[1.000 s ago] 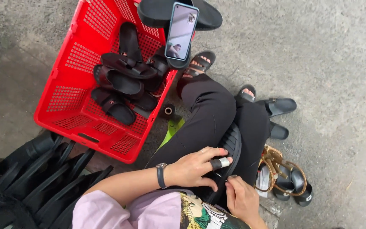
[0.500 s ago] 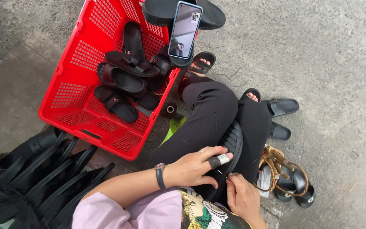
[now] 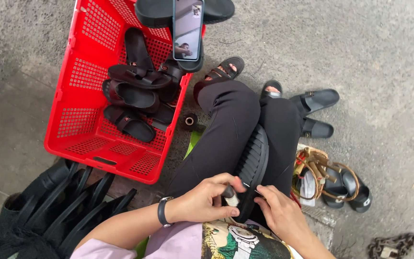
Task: The person sits on the ground and sews a black shoe sole using a needle and thread. They repeatedly push the needle through the sole and pull the thread to stitch it, while a red basket of shoes and a smartphone are visible nearby.
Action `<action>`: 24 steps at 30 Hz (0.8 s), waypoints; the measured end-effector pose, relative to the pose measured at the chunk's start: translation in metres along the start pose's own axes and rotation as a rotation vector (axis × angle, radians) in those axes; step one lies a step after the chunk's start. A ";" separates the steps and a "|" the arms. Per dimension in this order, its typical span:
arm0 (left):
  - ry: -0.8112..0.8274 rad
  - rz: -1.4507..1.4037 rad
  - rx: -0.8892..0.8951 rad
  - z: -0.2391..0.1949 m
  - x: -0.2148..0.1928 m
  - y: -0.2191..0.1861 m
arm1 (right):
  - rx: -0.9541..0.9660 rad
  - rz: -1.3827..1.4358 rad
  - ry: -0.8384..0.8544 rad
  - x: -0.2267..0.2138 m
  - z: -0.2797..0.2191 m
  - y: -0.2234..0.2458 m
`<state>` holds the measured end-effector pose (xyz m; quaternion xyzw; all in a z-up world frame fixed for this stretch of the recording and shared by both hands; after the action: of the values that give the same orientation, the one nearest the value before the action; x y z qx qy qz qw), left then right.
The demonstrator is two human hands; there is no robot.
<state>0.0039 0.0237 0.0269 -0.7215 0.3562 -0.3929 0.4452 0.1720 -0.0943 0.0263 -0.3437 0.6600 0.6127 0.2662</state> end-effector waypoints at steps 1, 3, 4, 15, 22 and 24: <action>0.010 0.003 -0.005 0.000 0.000 -0.001 | 0.009 0.003 -0.006 -0.001 0.000 0.000; 0.225 -0.482 -0.259 0.000 0.010 0.005 | 0.022 -0.002 0.028 -0.001 0.000 -0.001; 0.234 -0.481 -0.268 0.003 0.014 0.009 | 0.033 0.002 0.024 0.000 -0.002 -0.001; -0.164 0.088 -0.171 0.016 0.023 0.015 | -0.101 -0.075 -0.311 -0.001 -0.019 0.001; -0.386 0.335 0.137 0.020 0.024 -0.004 | -0.004 -0.371 0.117 -0.013 -0.033 -0.015; -0.343 0.723 0.392 0.023 0.037 -0.008 | -0.061 -0.637 0.308 -0.024 -0.037 -0.018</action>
<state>0.0421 0.0027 0.0366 -0.5074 0.4253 -0.1465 0.7350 0.2032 -0.1286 0.0373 -0.6286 0.5334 0.4593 0.3308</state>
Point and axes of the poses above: each hand's wrist, its own z-axis towards the middle knuckle, its own x-axis out of the palm, y = z × x, the point moved 4 cm from there along z, towards the middle knuckle, and after that the axes turned 8 degrees about -x, right-handed, at the moved point
